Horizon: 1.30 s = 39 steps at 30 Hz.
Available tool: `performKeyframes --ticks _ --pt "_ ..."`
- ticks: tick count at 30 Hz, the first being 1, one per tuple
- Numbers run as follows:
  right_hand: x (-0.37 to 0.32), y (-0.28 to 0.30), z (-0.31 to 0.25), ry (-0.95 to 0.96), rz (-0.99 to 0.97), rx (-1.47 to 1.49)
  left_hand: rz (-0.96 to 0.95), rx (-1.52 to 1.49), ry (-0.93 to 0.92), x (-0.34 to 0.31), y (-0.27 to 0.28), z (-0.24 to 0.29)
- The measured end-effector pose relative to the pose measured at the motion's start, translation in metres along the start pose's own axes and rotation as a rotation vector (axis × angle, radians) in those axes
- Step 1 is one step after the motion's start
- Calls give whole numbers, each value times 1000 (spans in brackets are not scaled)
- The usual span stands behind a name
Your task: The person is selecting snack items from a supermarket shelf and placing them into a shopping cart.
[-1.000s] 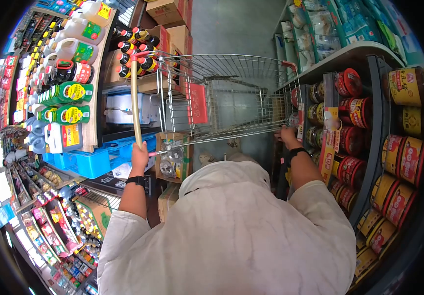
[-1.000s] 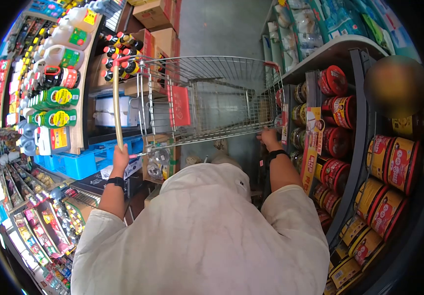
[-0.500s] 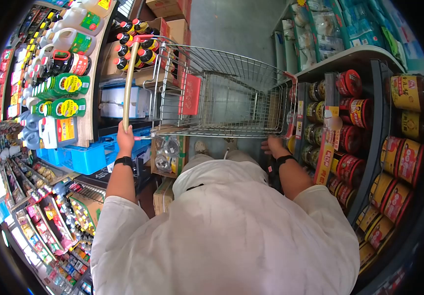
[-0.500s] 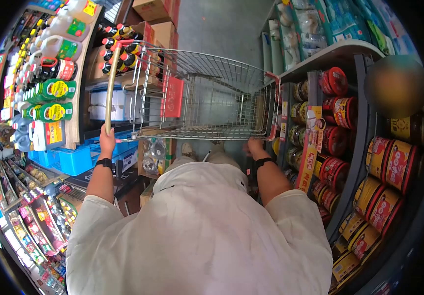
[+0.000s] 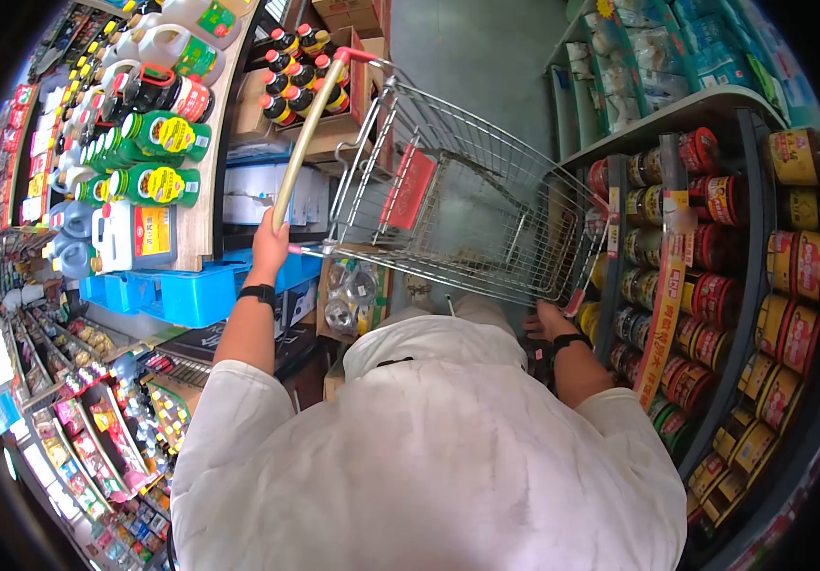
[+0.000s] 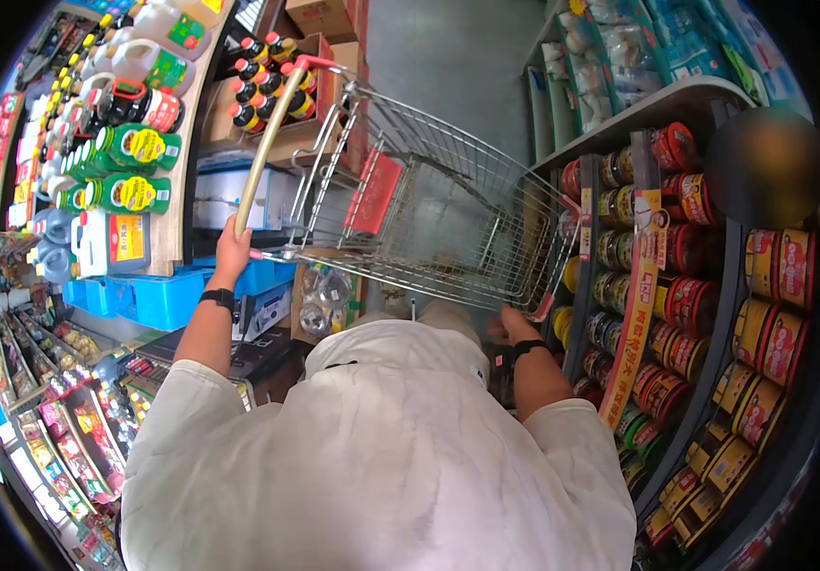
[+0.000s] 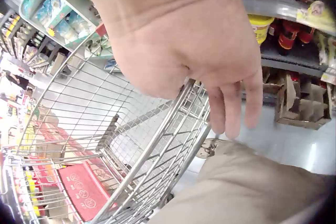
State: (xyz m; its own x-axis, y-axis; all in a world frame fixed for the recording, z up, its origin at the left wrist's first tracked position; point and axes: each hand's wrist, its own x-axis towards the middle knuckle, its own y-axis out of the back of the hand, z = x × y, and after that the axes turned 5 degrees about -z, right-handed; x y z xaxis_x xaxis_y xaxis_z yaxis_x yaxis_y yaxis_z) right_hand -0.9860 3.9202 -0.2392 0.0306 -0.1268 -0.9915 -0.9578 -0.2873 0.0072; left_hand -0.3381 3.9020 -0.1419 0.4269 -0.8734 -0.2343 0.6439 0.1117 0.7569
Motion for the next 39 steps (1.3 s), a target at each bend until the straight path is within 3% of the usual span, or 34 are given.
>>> performKeyframes --ticks 1,6,14,18,20,21,23,26,28,30,32,35,39 --pt "-4 -6 8 4 6 19 -56 -72 78 -18 17 52" --pt "26 -6 63 -50 -30 190 -56 2 -52 -13 11 22" --pt "13 -2 74 -7 49 173 -3 64 -142 -37 5 30" --pt "25 15 64 -70 -40 124 -105 -161 46 -46 0 25" --pt "26 20 58 -10 7 165 87 106 -195 -50 -4 23" --pt "26 24 54 -2 10 160 95 100 -196 -51 -6 23" --pt "27 32 46 67 -19 113 -66 -177 129 -59 0 43" --pt "26 42 27 94 -43 74 16 -95 22 -46 -17 0" --pt "18 43 8 90 -45 71 71 31 -21 -49 -14 8" --pt "15 42 -9 107 -34 33 57 -15 -7 -44 -17 -7" --pt "25 48 -22 117 -19 30 -11 -176 123 -51 -13 12" --pt "43 58 -47 131 35 1 87 53 -77 -51 -14 5" --pt "42 62 -85 169 118 0 71 68 22 -46 -18 -7"
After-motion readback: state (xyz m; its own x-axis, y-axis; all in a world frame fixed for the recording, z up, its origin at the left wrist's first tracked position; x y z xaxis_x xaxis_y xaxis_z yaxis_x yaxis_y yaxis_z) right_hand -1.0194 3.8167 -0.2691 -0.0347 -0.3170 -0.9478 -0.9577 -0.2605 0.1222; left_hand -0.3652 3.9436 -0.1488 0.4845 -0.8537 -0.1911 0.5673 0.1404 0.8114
